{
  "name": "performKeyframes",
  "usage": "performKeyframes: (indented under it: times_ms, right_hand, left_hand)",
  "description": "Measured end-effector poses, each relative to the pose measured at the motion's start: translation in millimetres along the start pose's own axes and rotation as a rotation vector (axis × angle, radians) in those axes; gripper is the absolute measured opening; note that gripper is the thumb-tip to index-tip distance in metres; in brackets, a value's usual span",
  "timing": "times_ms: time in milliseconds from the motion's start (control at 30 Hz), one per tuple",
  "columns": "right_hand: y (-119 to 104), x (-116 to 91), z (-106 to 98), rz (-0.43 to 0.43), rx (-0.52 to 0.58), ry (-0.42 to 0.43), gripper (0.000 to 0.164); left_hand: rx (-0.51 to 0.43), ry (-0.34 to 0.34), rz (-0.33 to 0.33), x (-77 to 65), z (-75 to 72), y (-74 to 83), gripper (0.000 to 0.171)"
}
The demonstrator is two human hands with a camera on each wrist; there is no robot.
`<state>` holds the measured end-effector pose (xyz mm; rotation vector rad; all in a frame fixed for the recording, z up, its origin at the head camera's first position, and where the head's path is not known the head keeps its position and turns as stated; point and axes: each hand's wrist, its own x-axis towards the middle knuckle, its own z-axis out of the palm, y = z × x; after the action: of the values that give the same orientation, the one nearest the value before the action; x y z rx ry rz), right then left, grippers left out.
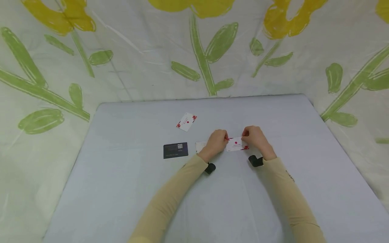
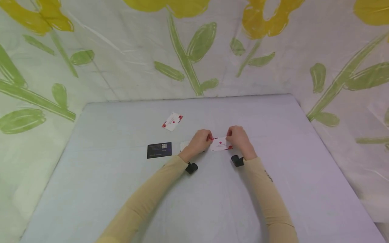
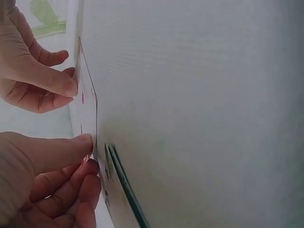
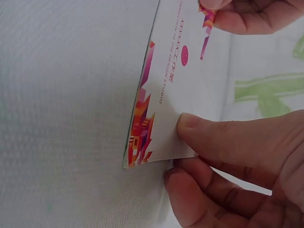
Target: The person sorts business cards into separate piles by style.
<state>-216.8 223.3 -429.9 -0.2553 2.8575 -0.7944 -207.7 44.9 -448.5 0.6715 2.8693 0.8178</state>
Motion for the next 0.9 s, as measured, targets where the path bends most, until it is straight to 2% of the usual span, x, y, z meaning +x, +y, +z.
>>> performKeyframes:
  times_ms: [333, 600, 733, 900]
  right_hand:
    - [-7, -2, 0, 0.041, -0.054, -0.025, 0.007]
    - [-18, 2, -11, 0.056, -0.108, -0.086, 0.019]
    - [-29, 15, -20, -0.019, -0.044, -0.042, 0.024]
    - [-54, 49, -19, -0.258, 0.062, 0.042, 0.018]
  left_hand:
    - [0.073, 0.033, 0.027, 0.8, 0.3, 2.2, 0.005]
    - [0.055, 0.053, 0.033, -1.5, -4.9, -1.1, 0.011]
    - [-0.021, 0.069, 0.016, -5.3, -19.0, -7.5, 0.016]
    - [-0.077, 0.147, -0.083, -9.8, -49.8, -29.5, 0.02]
